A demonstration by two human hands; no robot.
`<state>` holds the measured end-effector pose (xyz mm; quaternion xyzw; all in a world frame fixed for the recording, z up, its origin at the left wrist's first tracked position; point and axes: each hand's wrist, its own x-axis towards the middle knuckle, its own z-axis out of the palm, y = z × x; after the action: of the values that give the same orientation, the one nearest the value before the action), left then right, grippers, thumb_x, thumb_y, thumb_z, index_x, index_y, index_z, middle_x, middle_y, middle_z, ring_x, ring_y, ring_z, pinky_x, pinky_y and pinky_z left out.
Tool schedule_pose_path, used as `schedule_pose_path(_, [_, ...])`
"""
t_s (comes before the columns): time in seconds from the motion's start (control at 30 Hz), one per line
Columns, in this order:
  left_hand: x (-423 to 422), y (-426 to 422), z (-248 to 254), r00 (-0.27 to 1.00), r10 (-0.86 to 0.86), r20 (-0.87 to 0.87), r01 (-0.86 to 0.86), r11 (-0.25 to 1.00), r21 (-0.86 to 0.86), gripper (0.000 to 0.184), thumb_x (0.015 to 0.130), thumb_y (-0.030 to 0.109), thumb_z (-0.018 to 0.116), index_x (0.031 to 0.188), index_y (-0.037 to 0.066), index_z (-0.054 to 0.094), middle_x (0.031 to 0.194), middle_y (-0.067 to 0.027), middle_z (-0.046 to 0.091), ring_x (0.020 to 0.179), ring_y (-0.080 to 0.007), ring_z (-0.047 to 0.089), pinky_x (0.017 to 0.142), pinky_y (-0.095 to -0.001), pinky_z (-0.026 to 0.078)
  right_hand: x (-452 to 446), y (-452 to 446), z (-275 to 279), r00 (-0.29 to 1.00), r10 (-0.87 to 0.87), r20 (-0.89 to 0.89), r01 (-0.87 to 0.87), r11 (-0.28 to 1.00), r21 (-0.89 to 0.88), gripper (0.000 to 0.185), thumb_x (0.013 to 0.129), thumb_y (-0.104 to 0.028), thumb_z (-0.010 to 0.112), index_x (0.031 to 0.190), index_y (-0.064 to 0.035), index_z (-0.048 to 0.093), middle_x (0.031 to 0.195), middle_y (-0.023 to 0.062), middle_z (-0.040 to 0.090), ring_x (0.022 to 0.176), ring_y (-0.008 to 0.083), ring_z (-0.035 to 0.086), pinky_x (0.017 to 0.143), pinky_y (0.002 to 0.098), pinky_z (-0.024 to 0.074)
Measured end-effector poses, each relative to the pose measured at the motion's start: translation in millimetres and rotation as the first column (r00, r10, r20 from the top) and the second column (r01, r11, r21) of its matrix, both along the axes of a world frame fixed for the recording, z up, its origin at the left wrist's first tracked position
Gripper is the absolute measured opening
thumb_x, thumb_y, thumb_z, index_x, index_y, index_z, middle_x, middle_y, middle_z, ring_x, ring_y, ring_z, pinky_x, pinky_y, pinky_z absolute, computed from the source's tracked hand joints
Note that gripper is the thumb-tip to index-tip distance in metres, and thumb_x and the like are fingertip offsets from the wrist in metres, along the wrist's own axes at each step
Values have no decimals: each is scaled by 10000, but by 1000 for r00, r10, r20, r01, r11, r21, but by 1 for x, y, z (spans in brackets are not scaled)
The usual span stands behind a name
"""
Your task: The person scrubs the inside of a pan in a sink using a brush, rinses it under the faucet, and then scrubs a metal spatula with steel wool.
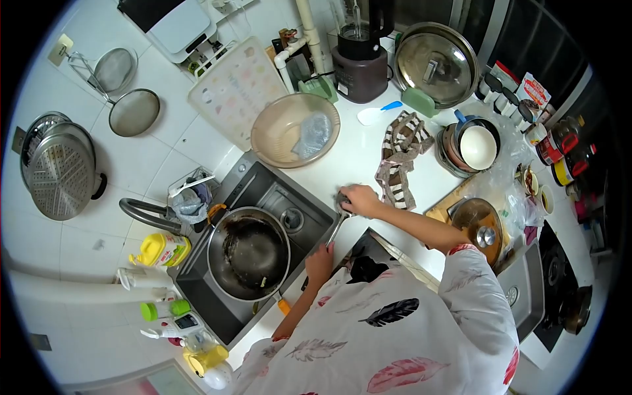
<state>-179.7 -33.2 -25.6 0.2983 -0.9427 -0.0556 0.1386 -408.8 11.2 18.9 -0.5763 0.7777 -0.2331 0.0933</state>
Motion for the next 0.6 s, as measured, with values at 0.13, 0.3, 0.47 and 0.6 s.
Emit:
schedule_pose_path(0.13, [0, 1, -1, 999, -18, -33, 18, 1000, -3, 384, 862, 354, 465, 588, 86, 478, 420, -114, 495, 372, -273, 529, 350, -348, 414, -25, 3, -9, 982, -181, -50, 182, 982, 38, 245, 717, -233, 557, 878, -55, 513, 733, 143, 585, 722, 310, 573, 634, 410, 464])
schedule_pose_path(0.3, [-1, 3, 6, 995, 26, 93, -38, 990, 133, 383, 869, 366, 429, 644, 69, 520, 494, -157, 540, 448, -316, 557, 424, -403, 442, 8, -2, 2, 998, -67, 8, 67, 998, 3, 278, 687, -236, 582, 882, -49, 515, 695, 150, 573, 713, 310, 572, 615, 405, 463])
schedule_pose_path(0.47, [1, 3, -2, 1000, -7, 14, 7, 1000, -14, 384, 867, 351, 456, 593, 82, 476, 426, -116, 497, 375, -277, 529, 343, -352, 406, -13, 3, -10, 988, -150, -23, 151, 987, 54, 279, 696, -248, 587, 879, -52, 512, 704, 145, 581, 713, 301, 574, 613, 403, 468])
schedule_pose_path(0.6, [0, 3, -1, 1000, 6, 3, -6, 999, 36, 380, 869, 354, 449, 606, 80, 476, 426, -119, 498, 378, -286, 528, 345, -362, 407, -21, -2, -11, 970, -201, -133, 214, 972, 94, 257, 698, -252, 599, 844, -57, 516, 709, 136, 582, 711, 298, 574, 621, 389, 472])
